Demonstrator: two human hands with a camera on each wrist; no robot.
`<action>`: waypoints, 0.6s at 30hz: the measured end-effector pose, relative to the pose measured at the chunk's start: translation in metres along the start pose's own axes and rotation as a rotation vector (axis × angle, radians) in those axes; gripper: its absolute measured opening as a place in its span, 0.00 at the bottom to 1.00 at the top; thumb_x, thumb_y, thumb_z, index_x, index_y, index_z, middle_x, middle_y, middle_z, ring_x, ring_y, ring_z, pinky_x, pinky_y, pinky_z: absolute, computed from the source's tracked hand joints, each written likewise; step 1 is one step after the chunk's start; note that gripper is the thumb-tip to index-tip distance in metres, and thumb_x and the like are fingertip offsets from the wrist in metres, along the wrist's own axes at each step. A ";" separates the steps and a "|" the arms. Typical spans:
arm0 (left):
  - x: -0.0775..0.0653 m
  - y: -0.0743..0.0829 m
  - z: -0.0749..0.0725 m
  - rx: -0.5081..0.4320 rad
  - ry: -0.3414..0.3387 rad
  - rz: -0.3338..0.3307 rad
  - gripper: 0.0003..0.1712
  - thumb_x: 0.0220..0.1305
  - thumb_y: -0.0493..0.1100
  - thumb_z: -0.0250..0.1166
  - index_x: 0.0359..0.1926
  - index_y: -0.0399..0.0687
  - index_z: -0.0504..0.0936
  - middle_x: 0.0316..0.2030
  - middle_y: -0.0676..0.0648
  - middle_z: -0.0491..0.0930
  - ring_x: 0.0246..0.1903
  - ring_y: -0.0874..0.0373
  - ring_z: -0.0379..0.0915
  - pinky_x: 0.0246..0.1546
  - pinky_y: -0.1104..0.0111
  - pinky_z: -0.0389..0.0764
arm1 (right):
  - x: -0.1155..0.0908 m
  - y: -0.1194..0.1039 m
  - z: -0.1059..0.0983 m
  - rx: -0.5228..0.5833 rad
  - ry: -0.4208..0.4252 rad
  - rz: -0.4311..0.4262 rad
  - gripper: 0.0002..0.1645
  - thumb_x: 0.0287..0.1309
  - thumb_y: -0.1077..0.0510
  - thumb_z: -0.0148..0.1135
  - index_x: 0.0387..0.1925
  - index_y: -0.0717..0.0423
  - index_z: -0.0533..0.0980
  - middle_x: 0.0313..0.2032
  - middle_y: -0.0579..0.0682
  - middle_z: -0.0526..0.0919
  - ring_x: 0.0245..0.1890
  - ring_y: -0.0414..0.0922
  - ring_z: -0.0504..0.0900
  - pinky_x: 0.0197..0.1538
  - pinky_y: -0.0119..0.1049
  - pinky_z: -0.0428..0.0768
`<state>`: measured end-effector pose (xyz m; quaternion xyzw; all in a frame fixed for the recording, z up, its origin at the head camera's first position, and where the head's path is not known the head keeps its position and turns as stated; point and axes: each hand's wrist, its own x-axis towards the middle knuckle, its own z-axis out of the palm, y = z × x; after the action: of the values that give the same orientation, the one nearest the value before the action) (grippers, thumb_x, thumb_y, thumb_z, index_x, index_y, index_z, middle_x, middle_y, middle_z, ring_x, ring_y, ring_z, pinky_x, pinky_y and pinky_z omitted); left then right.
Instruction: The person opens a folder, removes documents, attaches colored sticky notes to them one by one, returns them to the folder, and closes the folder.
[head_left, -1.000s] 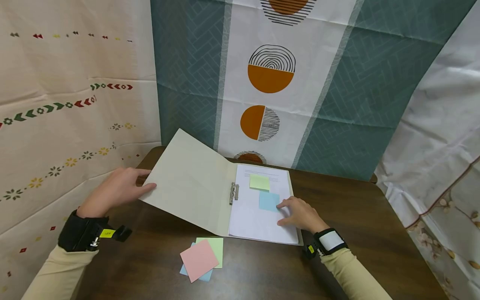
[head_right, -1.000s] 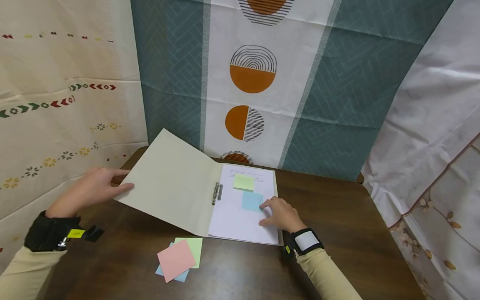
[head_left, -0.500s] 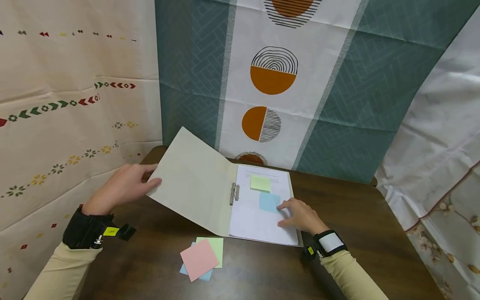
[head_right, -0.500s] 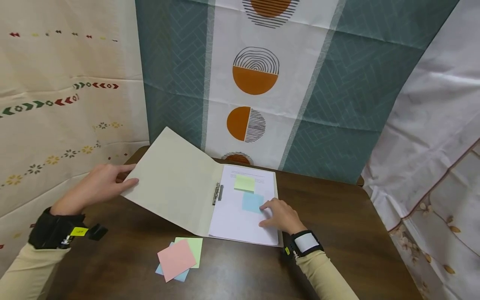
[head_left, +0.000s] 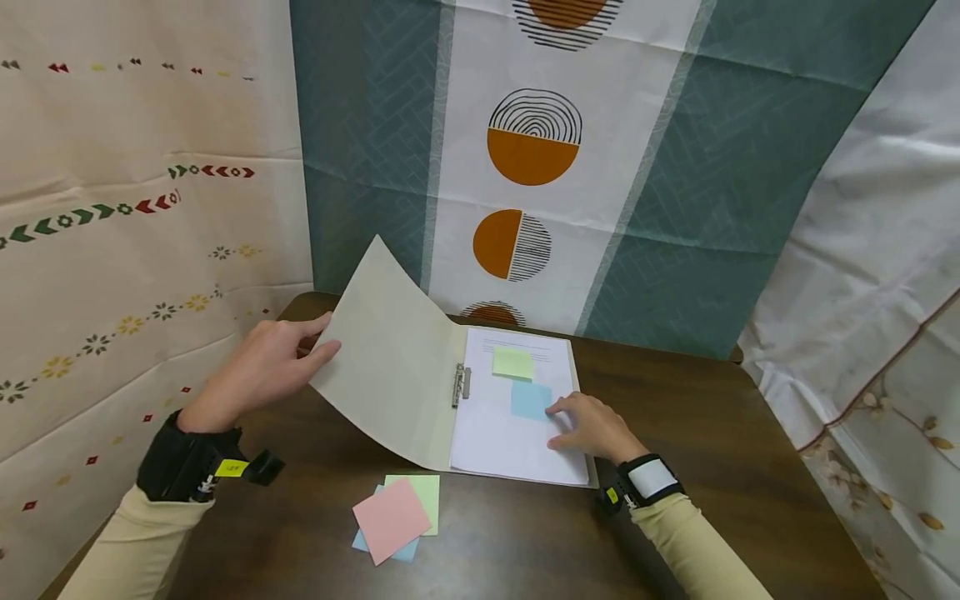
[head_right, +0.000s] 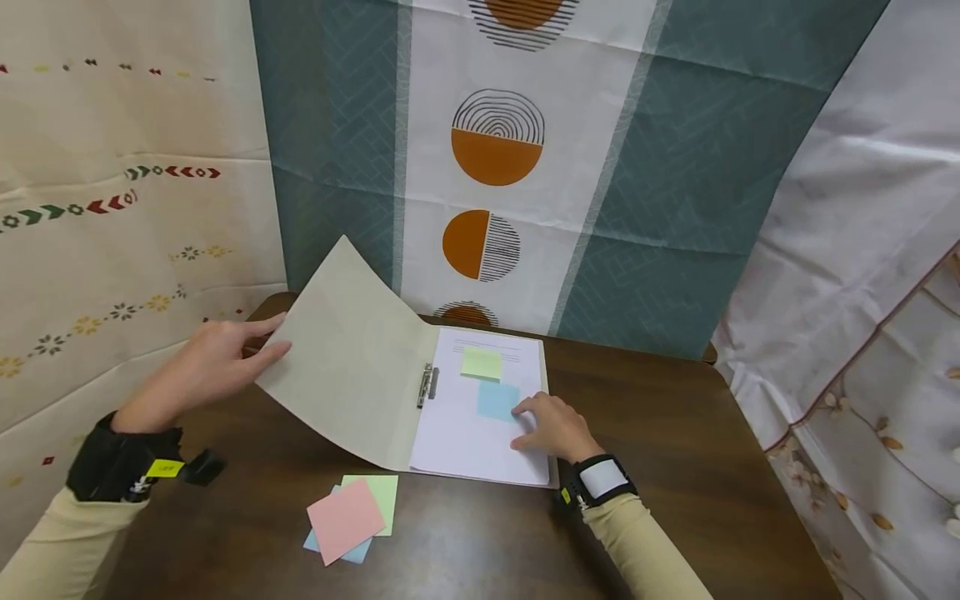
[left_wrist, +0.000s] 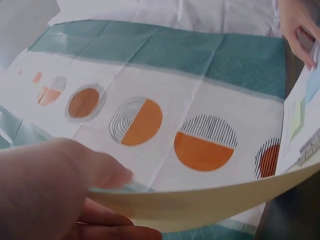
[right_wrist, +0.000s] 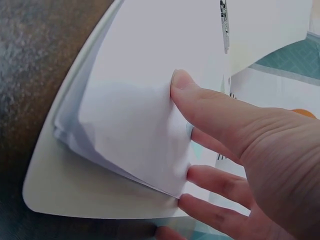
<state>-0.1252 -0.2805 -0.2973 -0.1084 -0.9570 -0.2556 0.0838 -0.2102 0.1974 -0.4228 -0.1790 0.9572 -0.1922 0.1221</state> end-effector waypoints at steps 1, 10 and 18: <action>0.001 0.002 0.001 -0.007 0.006 0.005 0.32 0.82 0.44 0.66 0.76 0.27 0.75 0.51 0.27 0.92 0.40 0.45 0.88 0.30 0.66 0.77 | 0.000 0.000 0.001 0.001 0.000 0.004 0.32 0.57 0.50 0.89 0.62 0.52 0.89 0.65 0.58 0.87 0.63 0.56 0.84 0.59 0.60 0.86; 0.007 0.024 0.016 -0.144 0.007 0.096 0.37 0.93 0.53 0.48 0.85 0.31 0.61 0.74 0.26 0.79 0.72 0.29 0.80 0.71 0.36 0.81 | -0.001 -0.001 0.002 0.015 0.004 0.028 0.32 0.57 0.50 0.89 0.62 0.51 0.89 0.67 0.59 0.86 0.63 0.56 0.84 0.59 0.60 0.86; 0.018 0.036 0.041 -0.270 -0.038 0.145 0.39 0.94 0.62 0.29 0.91 0.48 0.52 0.72 0.26 0.80 0.60 0.29 0.86 0.61 0.36 0.85 | 0.002 -0.001 0.002 0.020 0.015 0.032 0.32 0.57 0.51 0.89 0.62 0.52 0.89 0.67 0.59 0.87 0.62 0.56 0.84 0.58 0.60 0.86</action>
<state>-0.1376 -0.2266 -0.3120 -0.1926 -0.9049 -0.3732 0.0686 -0.2109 0.1957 -0.4245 -0.1611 0.9588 -0.2011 0.1199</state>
